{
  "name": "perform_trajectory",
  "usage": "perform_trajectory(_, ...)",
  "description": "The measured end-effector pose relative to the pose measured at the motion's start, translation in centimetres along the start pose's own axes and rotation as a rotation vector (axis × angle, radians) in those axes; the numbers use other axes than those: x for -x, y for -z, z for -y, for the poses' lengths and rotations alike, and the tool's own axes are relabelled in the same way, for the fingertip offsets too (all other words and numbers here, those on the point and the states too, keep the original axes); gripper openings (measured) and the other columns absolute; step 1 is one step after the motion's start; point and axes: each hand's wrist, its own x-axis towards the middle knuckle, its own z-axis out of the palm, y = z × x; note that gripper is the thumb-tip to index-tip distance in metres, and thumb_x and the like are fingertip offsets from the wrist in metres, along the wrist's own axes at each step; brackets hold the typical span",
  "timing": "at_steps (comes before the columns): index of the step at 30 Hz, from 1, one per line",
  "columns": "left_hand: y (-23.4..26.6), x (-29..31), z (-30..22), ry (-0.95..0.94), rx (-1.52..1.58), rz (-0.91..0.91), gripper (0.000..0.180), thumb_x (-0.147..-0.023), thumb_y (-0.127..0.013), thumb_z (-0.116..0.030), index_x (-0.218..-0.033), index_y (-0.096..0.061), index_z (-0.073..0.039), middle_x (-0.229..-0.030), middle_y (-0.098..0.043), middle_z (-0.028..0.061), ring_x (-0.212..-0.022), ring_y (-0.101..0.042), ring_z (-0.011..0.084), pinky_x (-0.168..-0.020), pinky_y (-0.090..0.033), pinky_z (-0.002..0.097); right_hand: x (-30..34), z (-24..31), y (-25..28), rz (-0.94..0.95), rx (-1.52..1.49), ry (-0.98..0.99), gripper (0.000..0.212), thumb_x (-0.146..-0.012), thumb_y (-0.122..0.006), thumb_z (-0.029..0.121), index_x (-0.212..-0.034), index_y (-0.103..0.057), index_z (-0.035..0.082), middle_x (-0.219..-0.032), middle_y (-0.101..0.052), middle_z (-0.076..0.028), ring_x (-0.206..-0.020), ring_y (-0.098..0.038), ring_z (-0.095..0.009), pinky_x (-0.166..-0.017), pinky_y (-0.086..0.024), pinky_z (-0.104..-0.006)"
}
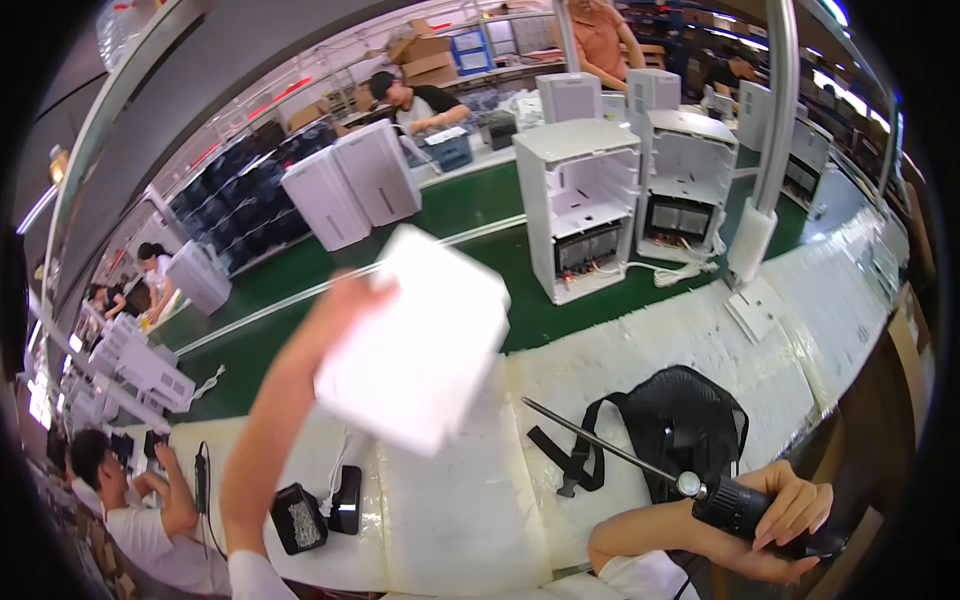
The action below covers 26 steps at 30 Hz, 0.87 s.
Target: The worker is assembling an electronic appliance by installing internal components and securing them with an electric screwdriver on an assembly line.
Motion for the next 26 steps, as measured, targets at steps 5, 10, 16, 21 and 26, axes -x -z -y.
perform_trajectory(5, 12.7, -10.1, 5.4, -0.088, 0.664, -0.308, 0.035, -0.090, -0.060, -0.024, -0.115, -0.060, 0.001, -0.106, -0.068, 0.0163, -0.090, -0.069, 0.0275, -0.075, -0.057, 0.0408, 0.9, -1.2, 0.0, -0.052, 0.050, -0.167, 0.031, -0.080, -0.069, 0.015, -0.084, -0.039, 0.005, -0.067, -0.039, -0.001, -0.048, -0.039, -0.007, -0.049, -0.035, -0.0174)
perform_trajectory(10, 13.3, -17.4, 8.7, -0.157, 1.232, -1.079, 0.026, -0.096, -0.053, -0.014, -0.117, -0.054, 0.002, -0.117, -0.062, 0.0149, -0.108, -0.065, 0.0304, -0.093, -0.057, 0.0442, 1.8, -3.0, 0.7, -0.083, 0.104, -0.207, 0.032, -0.081, -0.068, 0.016, -0.084, -0.039, 0.005, -0.066, -0.039, -0.001, -0.046, -0.038, -0.006, -0.046, -0.032, -0.0167)
perform_trajectory(16, 12.9, -13.9, 12.4, -0.369, 1.186, -0.948, 0.033, -0.096, -0.055, -0.007, -0.126, -0.047, 0.005, -0.120, -0.058, 0.0167, -0.104, -0.066, 0.0314, -0.095, -0.058, 0.0395, 3.2, -6.6, 0.9, -0.118, 0.006, -0.331, 0.033, -0.084, -0.067, 0.017, -0.085, -0.036, 0.005, -0.061, -0.037, 0.000, -0.037, -0.032, -0.006, -0.032, -0.025, -0.0155)
perform_trajectory(21, 3.3, -5.3, 12.8, -0.188, 0.585, -0.539, 0.029, -0.100, -0.054, -0.026, -0.111, -0.062, 0.000, -0.100, -0.068, 0.0109, -0.091, -0.066, 0.0185, -0.072, -0.052, 0.0320, 5.5, -8.9, 3.0, -0.038, -0.056, -0.847, 0.041, -0.089, -0.068, 0.028, -0.090, -0.036, 0.002, -0.057, -0.043, -0.006, -0.032, -0.041, -0.016, -0.028, -0.033, -0.0220)
perform_trajectory(26, -1.5, 2.9, 22.2, -0.197, 0.372, -0.321, 0.042, -0.101, -0.053, -0.034, -0.101, -0.066, 0.006, -0.082, -0.070, 0.0146, -0.072, -0.070, 0.0226, -0.066, -0.057, 0.0343, 11.3, -12.3, 5.8, 0.058, 0.151, -1.590, 0.047, -0.082, -0.077, 0.028, -0.098, -0.042, 0.001, -0.059, -0.053, -0.014, -0.040, -0.051, -0.024, -0.037, -0.045, -0.0351)
